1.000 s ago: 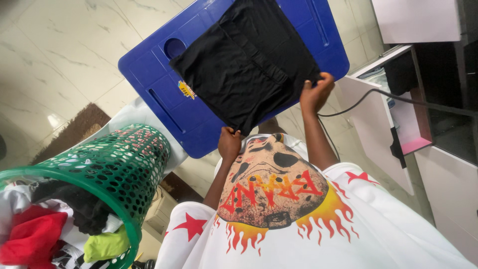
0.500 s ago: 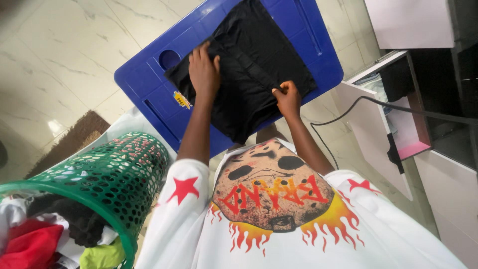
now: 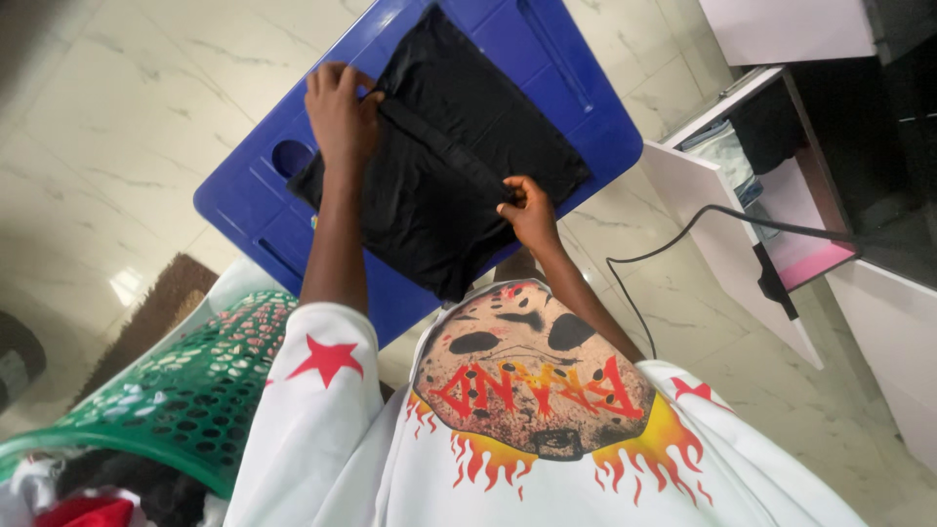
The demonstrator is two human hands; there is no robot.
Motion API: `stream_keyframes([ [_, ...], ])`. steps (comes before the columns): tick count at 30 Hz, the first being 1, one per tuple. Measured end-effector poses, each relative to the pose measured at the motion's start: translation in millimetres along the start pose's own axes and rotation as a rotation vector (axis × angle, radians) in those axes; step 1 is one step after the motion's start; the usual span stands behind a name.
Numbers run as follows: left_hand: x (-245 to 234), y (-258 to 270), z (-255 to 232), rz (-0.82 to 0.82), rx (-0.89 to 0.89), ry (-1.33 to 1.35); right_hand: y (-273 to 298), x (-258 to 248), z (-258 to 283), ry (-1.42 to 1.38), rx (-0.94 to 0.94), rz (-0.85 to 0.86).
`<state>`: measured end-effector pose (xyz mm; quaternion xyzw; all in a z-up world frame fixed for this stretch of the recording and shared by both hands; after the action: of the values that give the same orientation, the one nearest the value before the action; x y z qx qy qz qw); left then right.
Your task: The person picks up a black garment from a laundry basket and folds it on a blue plastic table, then places the folded item into a dresser drawer. They then pick up a white shirt from the basket and begin smoothing it out on the table.
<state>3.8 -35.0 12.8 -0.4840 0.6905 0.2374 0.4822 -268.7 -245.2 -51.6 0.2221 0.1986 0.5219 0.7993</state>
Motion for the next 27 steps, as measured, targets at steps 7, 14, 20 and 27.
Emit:
stream_keyframes([
  [7, -15, -22, -25, 0.173, -0.038, 0.319, 19, -27, 28, -0.290, 0.159, 0.009],
  [14, 74, -69, -44, 0.252, 0.008, 0.271, -20, -55, 7, -0.136, 0.092, -0.201],
  [20, 81, -55, -29, 0.148, -0.025, 0.272, -33, -58, -6, -0.036, 0.004, -0.273],
  [27, 7, 25, 41, 0.129, -0.177, -0.111, -8, -47, 35, 0.164, -0.004, -0.348],
])
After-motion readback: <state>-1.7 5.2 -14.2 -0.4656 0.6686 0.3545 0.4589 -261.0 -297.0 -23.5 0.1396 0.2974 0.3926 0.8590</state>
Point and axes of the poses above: each hand's wrist, its own y-axis away from the middle knuckle, its own x-axis out of the palm, z = x × y, the point moved 1 cm from there along -y, towards the middle knuckle, and after that the axes turned 4 degrees about -y, right-handed, at the moved point
